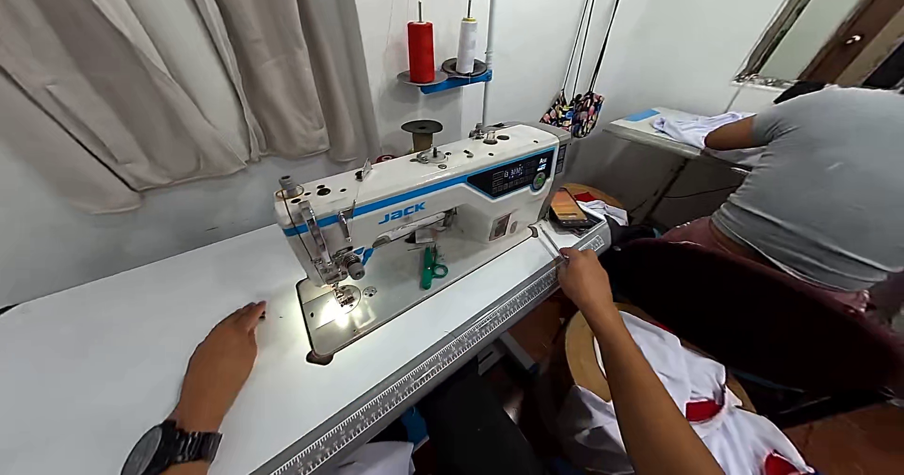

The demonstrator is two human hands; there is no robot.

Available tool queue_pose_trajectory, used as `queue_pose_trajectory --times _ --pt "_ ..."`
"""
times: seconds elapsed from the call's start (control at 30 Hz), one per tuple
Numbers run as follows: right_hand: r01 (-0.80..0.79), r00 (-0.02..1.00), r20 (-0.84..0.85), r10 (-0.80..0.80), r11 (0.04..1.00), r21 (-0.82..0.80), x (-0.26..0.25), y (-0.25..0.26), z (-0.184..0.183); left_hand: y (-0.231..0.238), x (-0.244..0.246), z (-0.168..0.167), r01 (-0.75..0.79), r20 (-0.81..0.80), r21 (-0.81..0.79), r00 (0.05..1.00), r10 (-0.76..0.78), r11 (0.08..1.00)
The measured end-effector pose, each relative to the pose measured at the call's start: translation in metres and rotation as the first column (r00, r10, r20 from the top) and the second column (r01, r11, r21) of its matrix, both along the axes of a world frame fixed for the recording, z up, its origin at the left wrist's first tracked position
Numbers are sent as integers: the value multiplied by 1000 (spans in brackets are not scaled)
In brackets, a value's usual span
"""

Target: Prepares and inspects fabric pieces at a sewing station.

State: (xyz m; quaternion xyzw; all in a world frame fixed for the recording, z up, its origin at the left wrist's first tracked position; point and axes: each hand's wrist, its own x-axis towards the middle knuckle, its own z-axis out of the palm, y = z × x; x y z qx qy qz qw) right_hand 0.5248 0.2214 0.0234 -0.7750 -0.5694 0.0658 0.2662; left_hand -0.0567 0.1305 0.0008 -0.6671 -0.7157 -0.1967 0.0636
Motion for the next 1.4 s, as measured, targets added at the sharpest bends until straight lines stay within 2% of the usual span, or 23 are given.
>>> queue_pose_trajectory --times 0.27,0.33,0.5,0.57,0.63,0.7,0.8,0.87,0.9,0.93,0.97,1.0,1.1,1.17,1.23,1.3,1.37,1.4 --pt "177 976 128 -174 984 -10 -4 33 12 -70 85 21 -179 -180 -135 972 153 975" --pt "192 971 148 -189 981 -8 -8 43 14 -78 95 16 -189 -206 -105 965 165 976" --pt "174 974 150 -169 985 -20 -27 48 11 -82 98 16 -162 -113 -57 982 155 985" --pt "111 985 134 -109 994 -3 -32 47 4 -81 100 15 -98 -98 -35 991 94 995" --pt "17 995 98 -24 997 73 -35 49 -5 -80 112 15 -22 -99 -29 995 19 999" --pt "-48 996 78 32 974 220 -40 46 -14 -75 130 11 56 -119 48 992 -50 997" --pt "-187 982 95 161 876 445 -69 14 -12 -57 167 0 162 -38 202 987 -158 966" --pt "-369 908 -30 419 830 417 -111 -31 -5 -45 196 1 224 161 164 955 -251 961" --pt "-489 806 -161 570 793 363 -133 -52 -6 -39 210 2 242 277 138 922 -272 960" --pt "-610 659 -317 683 731 306 -151 -71 -8 -34 224 1 251 376 119 884 -278 961" --pt "-690 532 -425 732 666 284 -166 -83 -12 -30 236 0 255 451 107 849 -275 961" --pt "-709 480 -466 743 642 292 -175 -90 -17 -28 245 -1 252 499 97 825 -266 963" --pt "-624 473 -537 699 695 356 -179 -84 -25 -26 249 -3 250 590 130 759 -278 959" --pt "-643 445 -612 653 709 290 -170 -75 -20 -25 241 -2 297 682 140 662 -310 945" --pt "-647 503 -562 656 718 259 -157 -62 -13 -23 234 -3 329 759 142 569 -316 934" --pt "-572 686 -339 644 765 296 -138 -42 -3 -22 232 -1 322 793 134 532 -296 937" --pt "-456 868 -79 491 849 267 -113 -14 14 -22 233 2 305 792 105 550 -265 947" --pt "-383 919 4 393 894 232 -100 1 23 -23 234 1 301 783 100 565 -261 949"
